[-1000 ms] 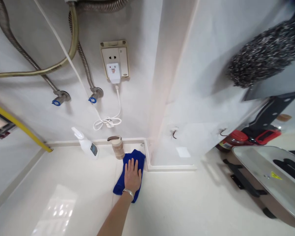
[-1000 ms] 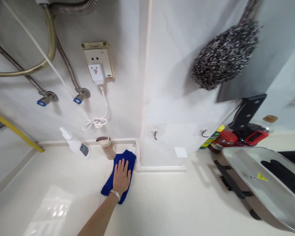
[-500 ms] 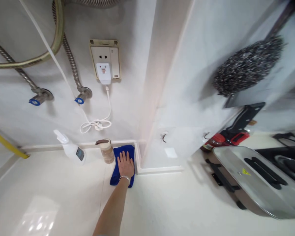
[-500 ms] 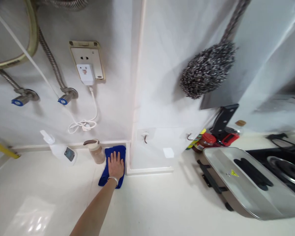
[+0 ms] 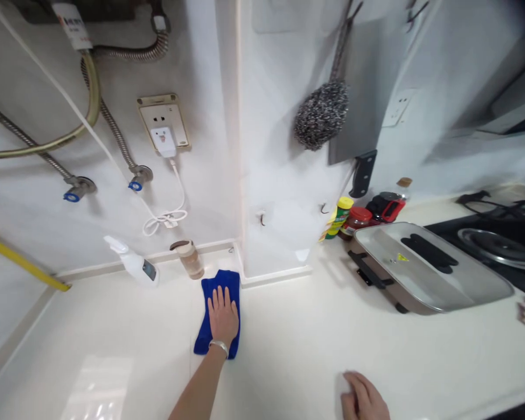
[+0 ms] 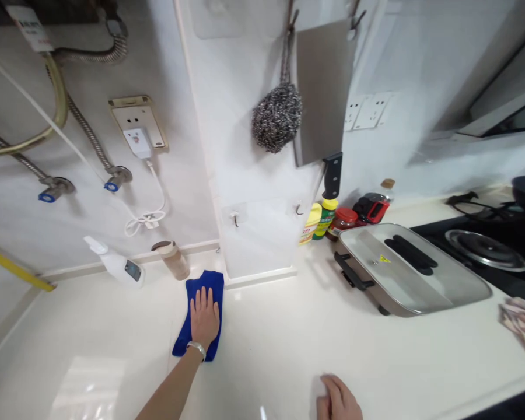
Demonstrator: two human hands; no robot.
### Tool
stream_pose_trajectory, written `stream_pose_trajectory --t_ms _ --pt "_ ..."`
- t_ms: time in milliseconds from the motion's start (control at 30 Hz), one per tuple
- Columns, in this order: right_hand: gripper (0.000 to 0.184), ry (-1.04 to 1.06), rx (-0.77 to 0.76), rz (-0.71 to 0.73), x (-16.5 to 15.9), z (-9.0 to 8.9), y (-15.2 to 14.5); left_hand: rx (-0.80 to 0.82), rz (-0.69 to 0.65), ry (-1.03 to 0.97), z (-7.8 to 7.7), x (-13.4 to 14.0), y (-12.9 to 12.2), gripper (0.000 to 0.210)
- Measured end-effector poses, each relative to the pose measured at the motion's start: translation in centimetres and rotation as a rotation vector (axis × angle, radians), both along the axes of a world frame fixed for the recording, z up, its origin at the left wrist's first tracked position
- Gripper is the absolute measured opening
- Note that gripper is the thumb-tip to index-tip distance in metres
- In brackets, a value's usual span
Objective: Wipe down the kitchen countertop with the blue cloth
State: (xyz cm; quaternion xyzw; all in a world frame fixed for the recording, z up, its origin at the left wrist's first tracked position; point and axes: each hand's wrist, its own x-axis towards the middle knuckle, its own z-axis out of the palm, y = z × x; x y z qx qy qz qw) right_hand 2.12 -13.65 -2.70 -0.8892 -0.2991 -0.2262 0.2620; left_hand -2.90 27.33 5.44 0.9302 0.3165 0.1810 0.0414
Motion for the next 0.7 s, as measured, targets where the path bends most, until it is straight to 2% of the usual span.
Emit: stream_pose_trajectory --t_ms 167,300,533,700 --pt "0.029 0.088 0.041 -0.042 -0.8 0.8 0.9 0.055 -0.166 0.052 -0.4 -4.4 -4.4 0.055" --pt "0.029 0.094 0.079 -0.066 -1.1 1.3 1.5 0.081 -0.340 0.086 -0.7 -6.0 -8.3 0.060" --pt "0.030 0.116 0.122 -0.066 -1.2 2.2 2.0 0.037 -0.642 0.104 -0.5 -4.7 -15.7 0.066" --pt "0.029 0.065 0.123 -0.088 -1.2 2.6 2.2 -0.029 -0.751 0.123 -0.1 -3.6 -17.9 0.064"
